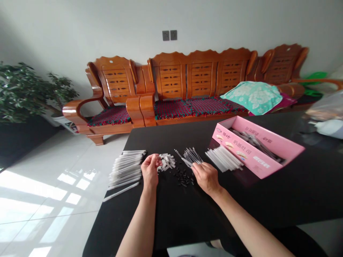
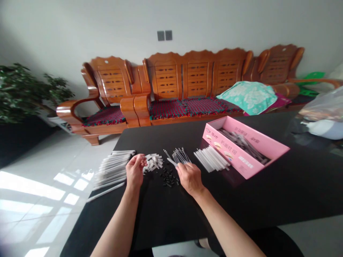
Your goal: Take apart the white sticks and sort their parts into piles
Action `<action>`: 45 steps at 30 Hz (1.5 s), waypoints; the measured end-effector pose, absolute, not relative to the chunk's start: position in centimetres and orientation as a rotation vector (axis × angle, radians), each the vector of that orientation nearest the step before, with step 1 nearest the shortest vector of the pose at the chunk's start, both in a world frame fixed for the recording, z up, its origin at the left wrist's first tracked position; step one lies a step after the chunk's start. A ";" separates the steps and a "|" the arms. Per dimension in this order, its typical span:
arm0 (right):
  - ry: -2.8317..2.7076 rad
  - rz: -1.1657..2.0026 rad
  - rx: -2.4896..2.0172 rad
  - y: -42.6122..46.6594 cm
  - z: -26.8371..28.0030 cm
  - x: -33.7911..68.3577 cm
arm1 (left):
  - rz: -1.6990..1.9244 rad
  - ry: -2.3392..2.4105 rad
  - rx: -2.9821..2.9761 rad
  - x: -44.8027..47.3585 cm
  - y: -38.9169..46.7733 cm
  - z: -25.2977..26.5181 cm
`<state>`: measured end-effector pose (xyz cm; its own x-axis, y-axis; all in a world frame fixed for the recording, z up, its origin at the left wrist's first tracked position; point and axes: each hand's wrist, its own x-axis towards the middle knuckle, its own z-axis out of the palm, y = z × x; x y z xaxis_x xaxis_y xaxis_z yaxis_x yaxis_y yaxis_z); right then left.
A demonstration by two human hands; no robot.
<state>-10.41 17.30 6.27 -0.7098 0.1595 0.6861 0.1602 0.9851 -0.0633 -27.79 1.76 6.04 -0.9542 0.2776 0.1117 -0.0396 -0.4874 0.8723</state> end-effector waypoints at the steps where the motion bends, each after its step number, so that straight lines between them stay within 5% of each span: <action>1: -2.343 -0.018 -0.300 18.2 6.3 -10.1 | 2.478 1.565 0.424 -27.4 2.0 6.0; 16: -2.241 -0.510 -1.020 31.8 5.0 -4.5 | 1.688 2.830 0.705 -27.3 1.6 4.7; 34: -2.152 0.047 -0.518 19.5 3.4 -13.2 | 1.844 2.653 0.882 -25.6 1.1 6.2; 45: -2.103 0.101 -0.589 19.6 3.3 -12.7 | 1.126 3.052 0.893 -27.4 -10.6 7.0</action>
